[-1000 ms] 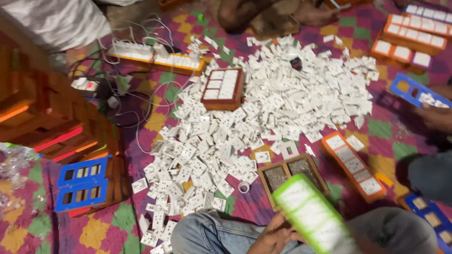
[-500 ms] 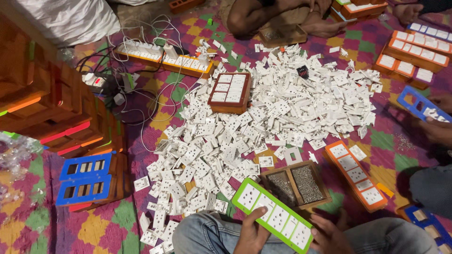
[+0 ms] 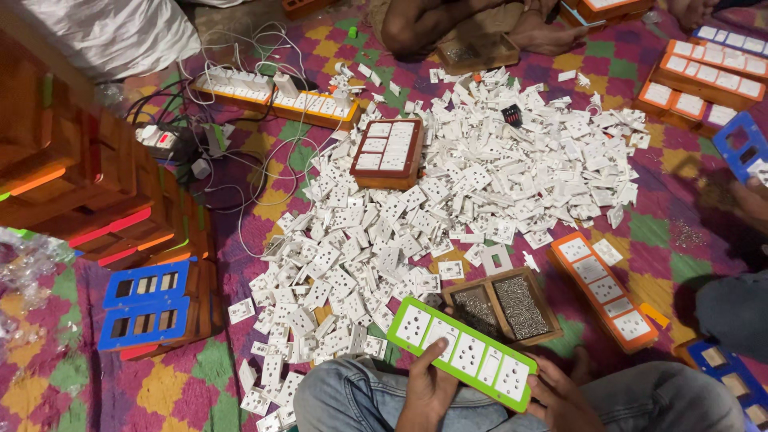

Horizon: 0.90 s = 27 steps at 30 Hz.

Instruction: The person sits on the floor and assembles white plastic electrical socket modules into a green stripboard. They insert small metal pins into the modules and secure them by hand, handling multiple modules and a box of pins.

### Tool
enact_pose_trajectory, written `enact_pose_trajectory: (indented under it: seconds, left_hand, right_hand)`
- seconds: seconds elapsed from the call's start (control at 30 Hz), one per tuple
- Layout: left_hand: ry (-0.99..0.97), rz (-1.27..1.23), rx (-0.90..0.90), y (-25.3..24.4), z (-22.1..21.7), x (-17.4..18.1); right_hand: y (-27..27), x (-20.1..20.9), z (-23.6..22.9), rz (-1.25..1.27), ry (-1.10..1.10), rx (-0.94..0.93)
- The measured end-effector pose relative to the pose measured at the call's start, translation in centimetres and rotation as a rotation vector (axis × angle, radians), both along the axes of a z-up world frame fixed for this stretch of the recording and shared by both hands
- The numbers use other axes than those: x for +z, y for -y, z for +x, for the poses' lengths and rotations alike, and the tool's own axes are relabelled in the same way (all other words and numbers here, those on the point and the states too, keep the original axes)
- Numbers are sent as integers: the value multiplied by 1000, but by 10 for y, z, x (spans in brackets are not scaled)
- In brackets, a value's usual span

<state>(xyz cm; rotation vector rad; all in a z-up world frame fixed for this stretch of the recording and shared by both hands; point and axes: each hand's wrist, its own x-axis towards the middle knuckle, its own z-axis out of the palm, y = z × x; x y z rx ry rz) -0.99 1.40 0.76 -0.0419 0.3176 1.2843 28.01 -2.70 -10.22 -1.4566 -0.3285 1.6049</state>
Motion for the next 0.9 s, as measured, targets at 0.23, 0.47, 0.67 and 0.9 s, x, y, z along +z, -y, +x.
enact_pose_trajectory:
  seconds: [0.23, 0.47, 0.67, 0.9]
  left_hand:
    - [167, -125, 222, -18, -33, 6]
    - [88, -16, 154, -25, -33, -22]
    - [75, -33, 141, -23, -35, -27]
    - [-7, -213, 140, -25, -37, -25]
  right_hand:
    - [9, 38, -22, 33, 171, 179]
    - [3, 20, -19, 129, 143, 111]
    - [8, 6, 0, 439, 456, 473]
    - [7, 3, 5, 744, 940, 663]
